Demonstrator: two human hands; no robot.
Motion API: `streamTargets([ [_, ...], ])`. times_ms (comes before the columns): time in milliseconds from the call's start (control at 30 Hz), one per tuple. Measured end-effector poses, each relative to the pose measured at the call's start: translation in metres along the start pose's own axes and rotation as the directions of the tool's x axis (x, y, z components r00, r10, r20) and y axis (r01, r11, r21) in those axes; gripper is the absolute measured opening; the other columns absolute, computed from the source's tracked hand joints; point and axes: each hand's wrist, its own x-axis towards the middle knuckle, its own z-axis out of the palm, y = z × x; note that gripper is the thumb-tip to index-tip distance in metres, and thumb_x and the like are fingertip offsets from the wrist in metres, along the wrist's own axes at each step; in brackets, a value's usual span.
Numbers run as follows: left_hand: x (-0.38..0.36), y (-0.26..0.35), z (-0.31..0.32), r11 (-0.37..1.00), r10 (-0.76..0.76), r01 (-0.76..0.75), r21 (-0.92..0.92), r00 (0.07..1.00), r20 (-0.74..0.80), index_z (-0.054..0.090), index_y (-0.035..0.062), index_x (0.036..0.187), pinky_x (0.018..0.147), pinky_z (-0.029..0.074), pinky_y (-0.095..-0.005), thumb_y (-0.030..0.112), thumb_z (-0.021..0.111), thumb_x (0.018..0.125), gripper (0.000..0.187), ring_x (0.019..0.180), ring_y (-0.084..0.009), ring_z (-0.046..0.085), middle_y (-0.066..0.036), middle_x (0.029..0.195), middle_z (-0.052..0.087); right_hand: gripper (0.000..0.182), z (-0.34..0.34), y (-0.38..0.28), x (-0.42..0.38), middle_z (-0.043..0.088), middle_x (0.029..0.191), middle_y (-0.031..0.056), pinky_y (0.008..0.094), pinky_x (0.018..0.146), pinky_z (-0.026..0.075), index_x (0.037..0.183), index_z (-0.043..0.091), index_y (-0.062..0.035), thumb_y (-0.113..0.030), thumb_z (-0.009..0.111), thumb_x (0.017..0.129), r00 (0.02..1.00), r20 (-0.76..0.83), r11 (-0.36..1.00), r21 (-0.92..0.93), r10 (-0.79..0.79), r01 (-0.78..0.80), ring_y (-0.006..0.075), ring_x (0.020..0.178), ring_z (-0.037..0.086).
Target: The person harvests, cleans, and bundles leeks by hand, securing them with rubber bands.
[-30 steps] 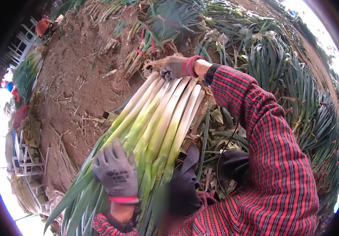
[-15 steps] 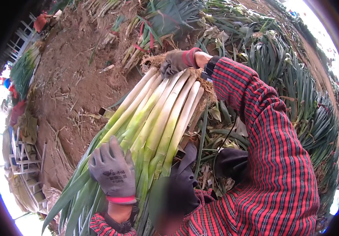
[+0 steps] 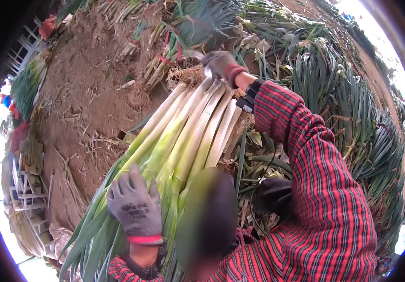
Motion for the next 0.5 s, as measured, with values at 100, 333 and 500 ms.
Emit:
streamTargets([
  [100,0.001,-0.001,0.001,0.999,-0.019,0.021,-0.050,0.999,0.040,0.055,0.0064,0.120,0.086,0.045,-0.0413,0.028,0.075,0.074,0.055,0.098,-0.0273,0.056,-0.009,0.099,0.056,0.018,-0.005,0.034,0.002,0.067,0.076,0.0010,0.0274,0.060,0.052,0.095,0.070,-0.0133,-0.005,0.056,0.087,0.437,0.482,-0.112,0.758,0.759,-0.643,0.0143,0.072,0.065],
  [333,0.000,-0.006,0.011,0.994,-0.061,0.073,-0.084,0.989,0.135,0.055,0.0045,0.121,0.084,0.047,-0.0432,0.030,0.070,0.080,0.050,0.097,-0.0301,0.058,-0.012,0.099,0.060,0.017,-0.053,0.040,-0.018,0.068,0.093,-0.0005,0.0236,0.063,0.051,0.105,0.072,-0.0142,-0.014,0.066,0.089,0.703,0.266,0.328,0.740,0.659,-0.588,0.0094,0.073,0.061],
  [500,0.001,-0.003,0.009,0.994,-0.083,0.093,-0.049,0.981,0.173,0.055,0.0041,0.120,0.083,0.047,-0.0426,0.030,0.068,0.082,0.048,0.097,-0.0304,0.058,-0.013,0.099,0.060,0.028,-0.081,-0.039,-0.021,0.069,0.103,0.0053,0.0299,0.077,0.053,0.109,0.071,-0.0130,-0.014,0.072,0.081,0.858,0.396,0.863,0.495,-0.327,0.101,0.0193,0.083,0.065],
])
